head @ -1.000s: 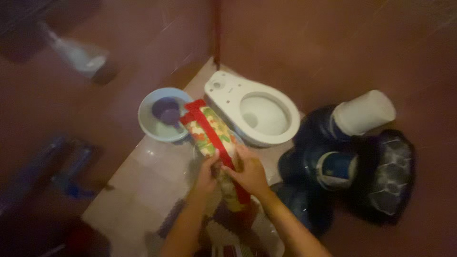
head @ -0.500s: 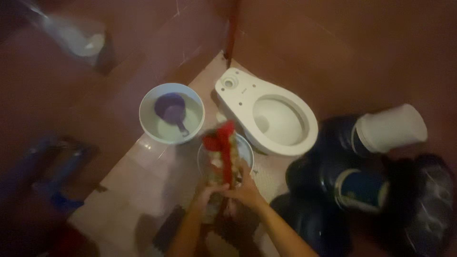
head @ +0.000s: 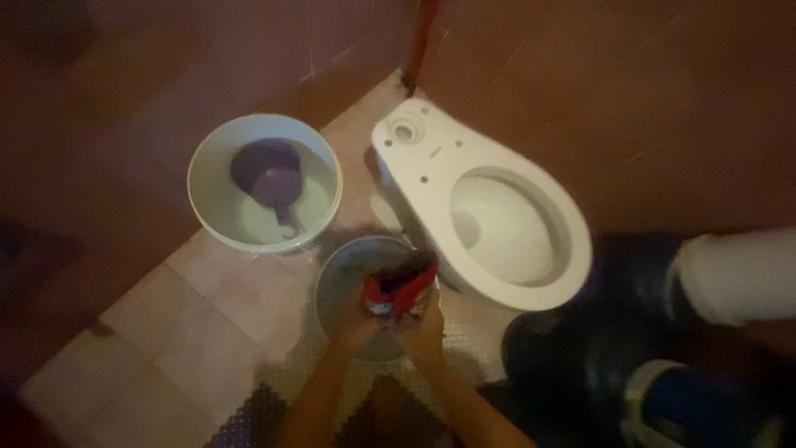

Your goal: The person washes a patterned cloth by hand in a metal basin filled with soapy water. They repeatedly submerge, scrub, and wring the cloth, occasionally lifting it to inspect it before continuing the wash.

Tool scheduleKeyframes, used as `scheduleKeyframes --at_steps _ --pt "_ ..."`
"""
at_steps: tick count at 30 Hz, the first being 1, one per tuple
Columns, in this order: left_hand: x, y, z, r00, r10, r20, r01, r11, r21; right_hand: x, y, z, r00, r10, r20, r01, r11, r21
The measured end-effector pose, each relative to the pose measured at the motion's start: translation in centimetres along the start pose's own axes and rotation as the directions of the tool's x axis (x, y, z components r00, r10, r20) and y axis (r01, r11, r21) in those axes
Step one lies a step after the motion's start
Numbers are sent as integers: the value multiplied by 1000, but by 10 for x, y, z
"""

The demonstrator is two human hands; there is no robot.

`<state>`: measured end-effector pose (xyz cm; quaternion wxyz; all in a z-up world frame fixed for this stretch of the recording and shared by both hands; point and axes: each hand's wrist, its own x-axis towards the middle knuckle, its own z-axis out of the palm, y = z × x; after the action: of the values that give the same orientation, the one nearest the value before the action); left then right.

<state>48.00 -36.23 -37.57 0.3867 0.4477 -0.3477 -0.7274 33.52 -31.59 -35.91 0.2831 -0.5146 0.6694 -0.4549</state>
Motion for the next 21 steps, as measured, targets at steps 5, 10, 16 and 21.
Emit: scheduleKeyframes --at_steps 5,10,16,21 --pt "43 -64 -38 990 -89 -106 82 994 -75 4 104 52 977 200 73 -193 977 -90" --pt "83 -137 -78 973 -176 -147 166 983 -80 15 183 78 878 420 228 -345 888 -304" --pt "145 -195 -106 975 -143 -172 140 990 -28 46 277 139 898 289 333 -169 923 -345" --pt "185 -225 -113 977 -112 -182 118 993 24 78 327 152 796 285 534 -183 954 -238"
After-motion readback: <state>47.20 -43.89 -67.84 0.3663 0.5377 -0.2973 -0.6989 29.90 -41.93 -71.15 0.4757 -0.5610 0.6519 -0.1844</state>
